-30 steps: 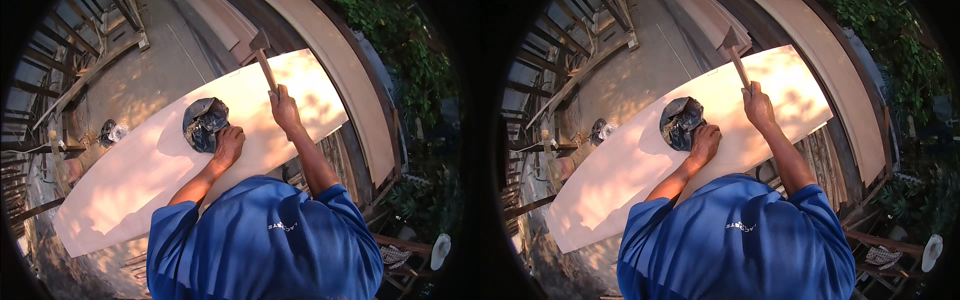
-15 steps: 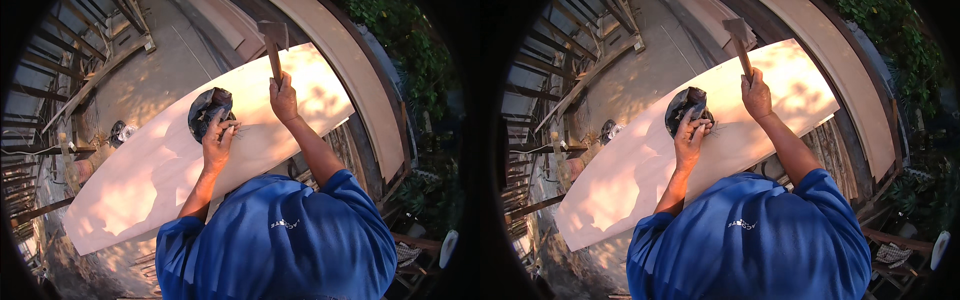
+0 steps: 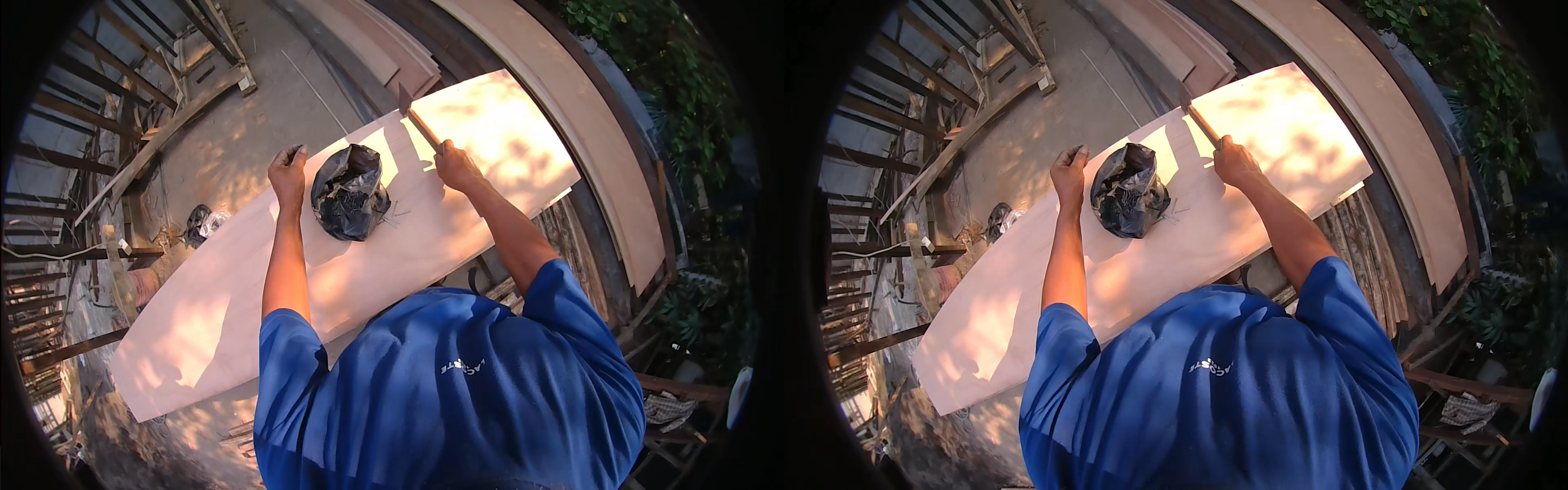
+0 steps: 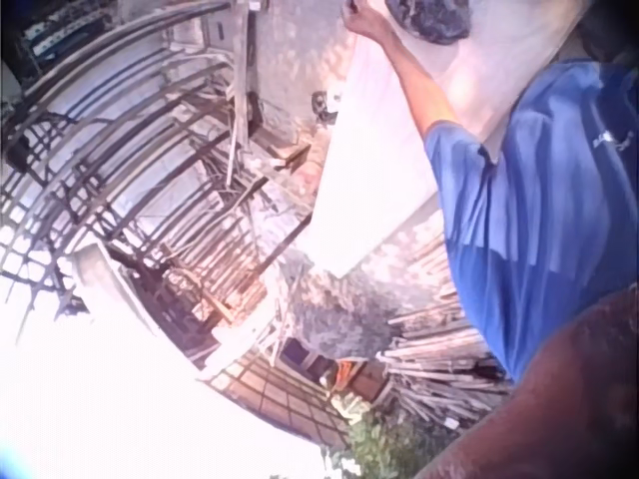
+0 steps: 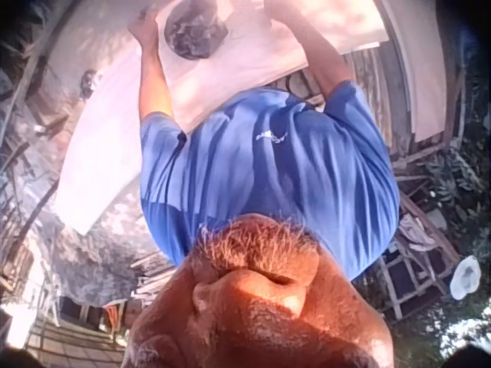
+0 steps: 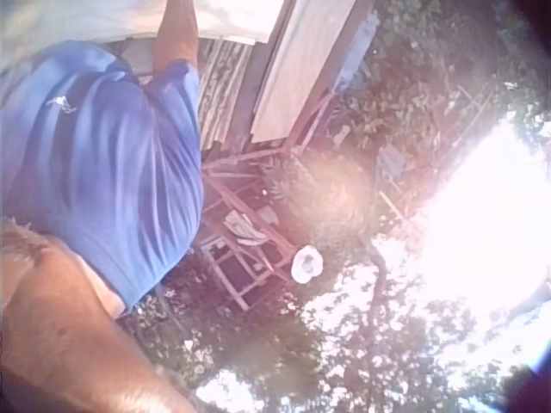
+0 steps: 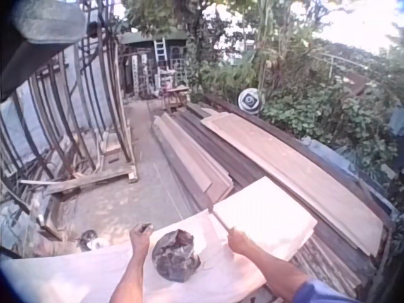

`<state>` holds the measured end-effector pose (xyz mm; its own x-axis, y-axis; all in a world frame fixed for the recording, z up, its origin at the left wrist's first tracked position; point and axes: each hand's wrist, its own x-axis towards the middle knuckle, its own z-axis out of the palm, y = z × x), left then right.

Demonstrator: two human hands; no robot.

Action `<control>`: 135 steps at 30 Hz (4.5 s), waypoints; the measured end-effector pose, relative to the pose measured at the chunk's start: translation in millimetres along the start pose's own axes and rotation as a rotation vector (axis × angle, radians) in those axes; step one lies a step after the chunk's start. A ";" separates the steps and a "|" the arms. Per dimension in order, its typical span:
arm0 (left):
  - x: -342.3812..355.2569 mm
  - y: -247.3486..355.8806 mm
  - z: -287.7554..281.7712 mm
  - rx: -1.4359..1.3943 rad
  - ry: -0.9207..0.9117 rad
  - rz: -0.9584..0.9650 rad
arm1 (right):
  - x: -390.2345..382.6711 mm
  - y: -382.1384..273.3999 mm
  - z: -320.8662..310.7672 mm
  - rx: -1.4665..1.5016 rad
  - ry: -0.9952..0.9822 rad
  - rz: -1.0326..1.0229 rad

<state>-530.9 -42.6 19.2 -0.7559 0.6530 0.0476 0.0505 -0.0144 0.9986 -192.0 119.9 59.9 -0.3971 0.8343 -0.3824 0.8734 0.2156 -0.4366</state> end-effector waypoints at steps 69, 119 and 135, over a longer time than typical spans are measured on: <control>10.8 -33.6 -34.4 0.997 -0.071 0.129 | -55.7 -138.6 -11.1 0.538 0.414 -0.600; -207.9 29.6 91.8 0.926 -0.487 0.738 | -101.1 69.2 30.8 0.144 0.130 -0.109; -215.7 -1.0 66.2 1.088 -0.650 0.678 | -104.3 80.2 16.5 0.716 -0.109 -0.014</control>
<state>-324.7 -133.4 6.5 0.0277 0.9826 0.1838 0.9624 -0.0760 0.2609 -85.3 41.9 51.3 -0.4652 0.7705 -0.4357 0.4840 -0.1907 -0.8540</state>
